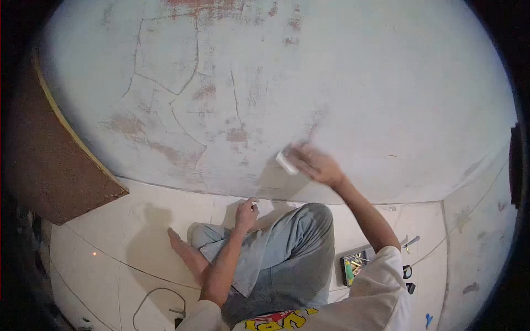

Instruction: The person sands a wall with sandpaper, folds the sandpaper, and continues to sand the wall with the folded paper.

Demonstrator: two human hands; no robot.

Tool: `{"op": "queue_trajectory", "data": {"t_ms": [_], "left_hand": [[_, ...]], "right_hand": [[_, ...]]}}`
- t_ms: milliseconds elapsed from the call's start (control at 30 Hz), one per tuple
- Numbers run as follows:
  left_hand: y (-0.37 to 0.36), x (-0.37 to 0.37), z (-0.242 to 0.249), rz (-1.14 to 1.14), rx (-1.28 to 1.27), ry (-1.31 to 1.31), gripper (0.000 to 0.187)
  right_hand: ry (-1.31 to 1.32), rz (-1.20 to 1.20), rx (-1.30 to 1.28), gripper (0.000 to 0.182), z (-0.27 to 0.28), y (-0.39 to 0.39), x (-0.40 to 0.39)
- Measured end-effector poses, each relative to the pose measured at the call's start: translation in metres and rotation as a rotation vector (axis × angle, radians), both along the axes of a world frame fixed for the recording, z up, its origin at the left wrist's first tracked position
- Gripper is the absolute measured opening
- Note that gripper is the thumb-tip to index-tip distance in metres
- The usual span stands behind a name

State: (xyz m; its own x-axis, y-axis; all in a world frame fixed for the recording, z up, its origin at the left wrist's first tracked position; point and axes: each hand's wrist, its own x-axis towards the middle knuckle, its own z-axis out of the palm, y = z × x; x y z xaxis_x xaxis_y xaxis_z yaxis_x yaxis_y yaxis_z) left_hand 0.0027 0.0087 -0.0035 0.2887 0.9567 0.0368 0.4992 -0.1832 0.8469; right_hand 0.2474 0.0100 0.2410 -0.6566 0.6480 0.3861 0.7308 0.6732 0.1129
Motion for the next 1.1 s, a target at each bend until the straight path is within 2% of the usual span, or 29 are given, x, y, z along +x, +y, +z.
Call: {"op": "queue_trajectory", "data": {"t_ms": [67, 133, 167, 233, 300, 367, 433, 500, 533, 567, 600, 667, 733, 767, 833, 867, 933, 1000, 1033, 1100], "left_hand": [[-0.001, 0.001, -0.001, 0.001, -0.057, -0.042, 0.024], [0.001, 0.003, -0.008, -0.008, -0.052, -0.037, 0.023], [0.002, 0.003, -0.011, -0.019, -0.036, -0.028, 0.022], [0.001, 0.001, -0.006, -0.031, -0.043, -0.033, 0.022], [0.001, 0.0, -0.006, -0.041, -0.04, -0.038, 0.022], [0.004, 0.001, -0.018, -0.01, -0.019, -0.038, 0.022], [0.001, 0.0, -0.018, -0.016, 0.063, 0.039, 0.023], [-0.001, -0.001, -0.012, -0.025, 0.147, 0.123, 0.023], [-0.001, -0.002, -0.006, -0.045, 0.031, -0.002, 0.023], [-0.001, -0.003, 0.0, -0.062, -0.087, -0.129, 0.023], [0.001, -0.003, -0.004, -0.062, -0.086, -0.125, 0.023], [0.004, 0.001, -0.019, -0.045, 0.006, -0.029, 0.022], [0.002, 0.002, -0.016, -0.053, 0.003, -0.04, 0.022], [0.002, 0.003, -0.014, -0.058, 0.009, -0.05, 0.022], [0.002, 0.001, -0.013, -0.058, -0.023, -0.059, 0.022], [0.003, 0.0, -0.012, -0.054, -0.051, -0.068, 0.022], [0.002, 0.0, -0.01, -0.046, -0.009, -0.034, 0.022], [-0.003, 0.0, -0.006, -0.042, 0.029, 0.004, 0.022], [-0.006, -0.001, -0.001, -0.04, 0.031, 0.001, 0.022], [-0.006, -0.003, 0.008, -0.037, 0.039, -0.001, 0.022]], "right_hand": [[0.089, -0.065, 0.431, 0.04, 0.051, 0.003, 0.007], [0.326, -0.18, 0.889, 0.039, 0.09, 0.017, 0.007], [0.647, -0.183, 0.863, 0.04, 0.102, 0.02, 0.003], [0.436, -0.203, 0.991, 0.044, 0.107, 0.026, 0.01], [0.196, -0.227, 0.828, 0.034, 0.066, 0.022, 0.002], [0.12, -0.081, 0.22, 0.037, 0.026, 0.001, -0.015], [-0.147, 0.115, 0.085, 0.042, -0.029, -0.002, -0.016], [-0.167, 0.121, 0.053, 0.043, -0.024, -0.004, -0.01], [-0.19, 0.141, 0.015, 0.045, -0.018, -0.002, -0.008], [-0.095, 0.048, 0.011, 0.043, -0.007, 0.002, -0.002], [0.001, -0.044, -0.001, 0.042, 0.024, 0.001, -0.004], [0.235, -0.064, 0.561, 0.038, 0.062, 0.013, 0.002], [0.45, -0.149, 0.85, 0.037, 0.095, 0.02, -0.007], [0.434, -0.15, 0.918, 0.039, 0.1, 0.022, -0.004], [0.45, -0.163, 0.83, 0.041, 0.072, 0.025, -0.012], [0.313, -0.111, 0.728, 0.041, 0.049, 0.024, -0.01], [0.22, -0.108, 0.059, 0.042, 0.006, 0.001, -0.017], [-0.142, 0.132, 0.128, 0.044, -0.032, -0.004, -0.017], [-0.139, 0.127, 0.133, 0.044, -0.037, -0.005, -0.013], [0.111, 0.037, 0.048, 0.046, -0.041, -0.004, -0.005]]}}
